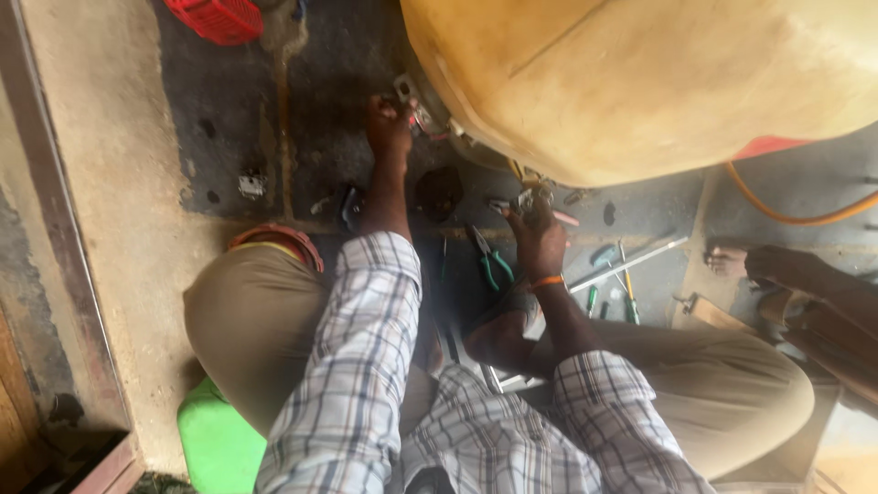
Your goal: The person sits on the floor and uses pliers and a wrench to adjust and tighten components on the lower part of a small engine attached to a yellow tank. The person repeatedly tightens a fitting and checks the connection.
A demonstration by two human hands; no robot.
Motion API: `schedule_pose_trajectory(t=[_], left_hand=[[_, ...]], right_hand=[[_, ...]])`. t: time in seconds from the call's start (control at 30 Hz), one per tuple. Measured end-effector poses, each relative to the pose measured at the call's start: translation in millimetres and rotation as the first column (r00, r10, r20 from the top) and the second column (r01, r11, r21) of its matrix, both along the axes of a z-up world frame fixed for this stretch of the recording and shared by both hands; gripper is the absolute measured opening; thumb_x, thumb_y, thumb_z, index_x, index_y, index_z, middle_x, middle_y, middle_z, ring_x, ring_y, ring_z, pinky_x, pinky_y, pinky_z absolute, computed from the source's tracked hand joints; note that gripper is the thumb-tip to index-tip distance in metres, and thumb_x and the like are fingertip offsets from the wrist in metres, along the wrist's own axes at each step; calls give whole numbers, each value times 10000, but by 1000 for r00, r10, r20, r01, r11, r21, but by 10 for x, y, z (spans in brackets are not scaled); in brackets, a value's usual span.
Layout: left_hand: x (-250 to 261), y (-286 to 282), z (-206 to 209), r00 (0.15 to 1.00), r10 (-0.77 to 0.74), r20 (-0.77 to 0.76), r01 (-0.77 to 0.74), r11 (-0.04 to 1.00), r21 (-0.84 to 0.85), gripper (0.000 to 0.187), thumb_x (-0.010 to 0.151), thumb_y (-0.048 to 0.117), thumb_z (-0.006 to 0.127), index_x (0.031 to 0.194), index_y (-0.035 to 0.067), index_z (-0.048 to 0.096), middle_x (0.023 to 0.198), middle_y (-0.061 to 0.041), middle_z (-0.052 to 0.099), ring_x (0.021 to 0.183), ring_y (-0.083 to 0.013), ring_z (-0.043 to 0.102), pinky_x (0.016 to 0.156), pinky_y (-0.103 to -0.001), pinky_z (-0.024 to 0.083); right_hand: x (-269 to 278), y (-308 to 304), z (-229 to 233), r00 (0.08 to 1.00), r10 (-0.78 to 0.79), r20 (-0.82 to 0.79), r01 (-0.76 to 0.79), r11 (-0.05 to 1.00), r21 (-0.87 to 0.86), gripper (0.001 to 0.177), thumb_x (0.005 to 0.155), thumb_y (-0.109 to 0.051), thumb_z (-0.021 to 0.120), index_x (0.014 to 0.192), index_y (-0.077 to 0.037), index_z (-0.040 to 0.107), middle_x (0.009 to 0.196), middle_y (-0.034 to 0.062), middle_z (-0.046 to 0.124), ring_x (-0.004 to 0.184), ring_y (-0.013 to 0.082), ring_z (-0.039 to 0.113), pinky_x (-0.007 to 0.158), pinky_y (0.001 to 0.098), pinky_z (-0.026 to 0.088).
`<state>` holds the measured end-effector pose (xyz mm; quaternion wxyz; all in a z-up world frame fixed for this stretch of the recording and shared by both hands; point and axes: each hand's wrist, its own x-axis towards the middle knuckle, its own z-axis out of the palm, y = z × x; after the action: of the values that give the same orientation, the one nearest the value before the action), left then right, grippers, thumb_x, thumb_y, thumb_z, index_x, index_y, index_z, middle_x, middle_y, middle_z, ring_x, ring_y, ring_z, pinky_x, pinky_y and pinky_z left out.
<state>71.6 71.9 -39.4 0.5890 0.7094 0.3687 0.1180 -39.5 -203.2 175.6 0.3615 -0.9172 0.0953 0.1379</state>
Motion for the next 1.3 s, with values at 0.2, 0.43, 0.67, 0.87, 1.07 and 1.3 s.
schedule_pose_trajectory(t=[0.2,0.43,0.67,0.87,1.07,1.3], left_hand=[[-104,-199,218,992,43,120,-65,980,187,318,858,170,842,992,49,580,861,-36,633,772,-176,612,723,-351,522],[-167,44,124,999,35,16,-34,997,-69,327,1015,391,636,997,70,693,842,-12,698,777,-140,649,704,-298,519],[8,177,-301,955,27,-296,-152,900,-408,349,1022,401,625,1058,57,671,771,-57,646,603,-146,612,538,-305,483],[179,271,-664,894,-29,-447,-256,786,-563,223,1012,295,622,1120,102,654,791,-60,698,527,-117,607,436,-268,459],[-146,28,-266,997,70,21,-69,996,-59,336,1073,389,638,1052,58,690,797,-68,666,671,-157,585,603,-334,484],[-236,-2,-63,996,67,-52,-67,998,3,326,1036,387,538,1026,118,722,799,0,715,689,-114,657,618,-313,536]], right_hand=[[3,45,75,998,25,56,-26,999,24,530,890,-349,810,1254,-5,637,912,191,747,826,327,739,730,437,550],[41,39,83,999,18,40,-17,1000,-17,590,882,-387,805,1303,-13,626,934,214,745,839,340,740,731,438,556],[48,28,104,1000,21,-22,-23,997,-69,617,872,-407,805,1321,-27,619,885,184,750,816,342,736,715,444,549],[49,-28,102,996,-22,-90,19,999,-37,535,867,-375,794,1265,-44,661,809,142,732,726,316,717,678,420,538],[-23,38,49,998,45,49,-40,994,-105,353,949,-342,795,1071,-31,682,806,155,703,742,319,674,683,423,514],[-9,170,161,996,-85,28,85,996,4,431,903,-312,799,1186,-14,667,832,158,727,729,283,690,674,399,519]])
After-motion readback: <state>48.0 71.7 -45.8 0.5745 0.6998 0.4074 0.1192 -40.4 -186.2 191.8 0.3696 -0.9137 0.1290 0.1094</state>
